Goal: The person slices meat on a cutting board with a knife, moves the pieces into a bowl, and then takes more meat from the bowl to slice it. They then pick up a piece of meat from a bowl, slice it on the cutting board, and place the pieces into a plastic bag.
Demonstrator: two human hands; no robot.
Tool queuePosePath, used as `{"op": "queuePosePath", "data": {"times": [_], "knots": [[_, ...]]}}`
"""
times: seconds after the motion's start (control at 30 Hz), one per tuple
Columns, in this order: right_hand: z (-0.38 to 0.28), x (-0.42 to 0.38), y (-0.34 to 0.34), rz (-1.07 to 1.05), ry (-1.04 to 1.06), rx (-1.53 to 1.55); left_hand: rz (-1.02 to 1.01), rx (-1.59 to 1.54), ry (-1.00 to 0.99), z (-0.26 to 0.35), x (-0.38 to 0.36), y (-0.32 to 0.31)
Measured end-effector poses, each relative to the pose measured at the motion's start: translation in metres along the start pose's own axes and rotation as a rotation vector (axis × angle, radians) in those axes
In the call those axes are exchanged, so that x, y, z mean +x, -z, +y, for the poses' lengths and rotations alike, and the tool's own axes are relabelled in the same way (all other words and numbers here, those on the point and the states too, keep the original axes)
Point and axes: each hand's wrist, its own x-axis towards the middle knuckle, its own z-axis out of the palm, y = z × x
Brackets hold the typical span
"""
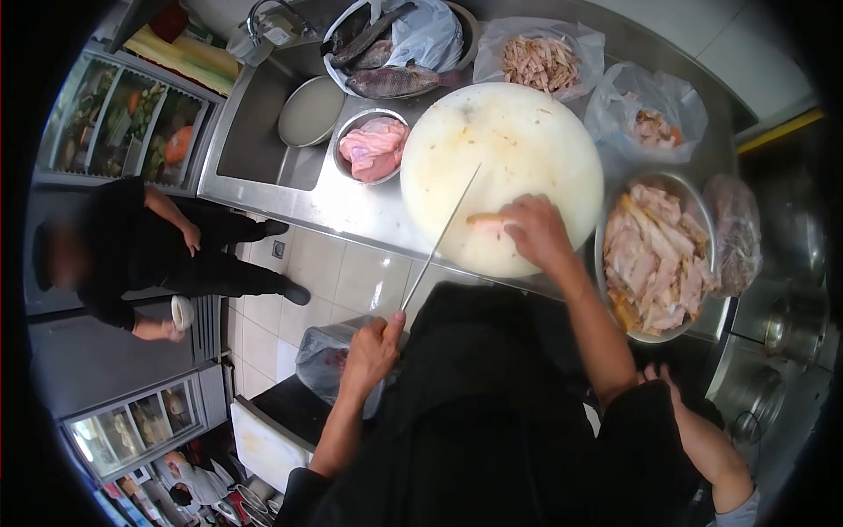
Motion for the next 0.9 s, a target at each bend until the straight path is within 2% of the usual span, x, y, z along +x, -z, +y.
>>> {"op": "queuePosePath", "data": {"times": [0.03, 0.23, 0.33, 0.37, 0.47, 0.57, 0.67, 0.77, 0.9], "knots": [[0.001, 0.0, 0.001, 0.005, -0.005, 0.016, -0.009, 0.004, 0.006, 0.0, 0.0, 0.0], [-0.015, 0.0, -0.015, 0.194, -0.452, 0.107, -0.003, -0.014, 0.018, 0.003, -0.001, 0.0], [-0.026, -0.002, 0.001, -0.056, -0.737, 0.71, 0.009, -0.045, 0.021, -0.007, 0.0, -0.009], [-0.015, -0.009, -0.009, -0.01, -0.537, 0.534, 0.012, -0.056, 0.024, -0.01, 0.001, -0.011], [-0.024, -0.012, 0.019, 0.064, 0.177, 0.156, 0.005, -0.102, 0.034, -0.004, -0.001, -0.011], [-0.017, -0.011, 0.004, -0.071, 0.309, 0.155, -0.018, -0.088, 0.04, 0.0, 0.0, -0.007], [-0.016, -0.012, -0.015, -0.074, 0.304, 0.158, -0.021, -0.074, 0.034, 0.001, 0.001, -0.005], [-0.012, -0.008, -0.023, 0.106, 0.235, 0.113, -0.015, -0.092, 0.03, 0.009, -0.003, -0.003], [-0.015, -0.002, -0.029, 0.244, 0.239, -0.002, -0.055, -0.045, 0.033, 0.018, -0.008, 0.002]]}}
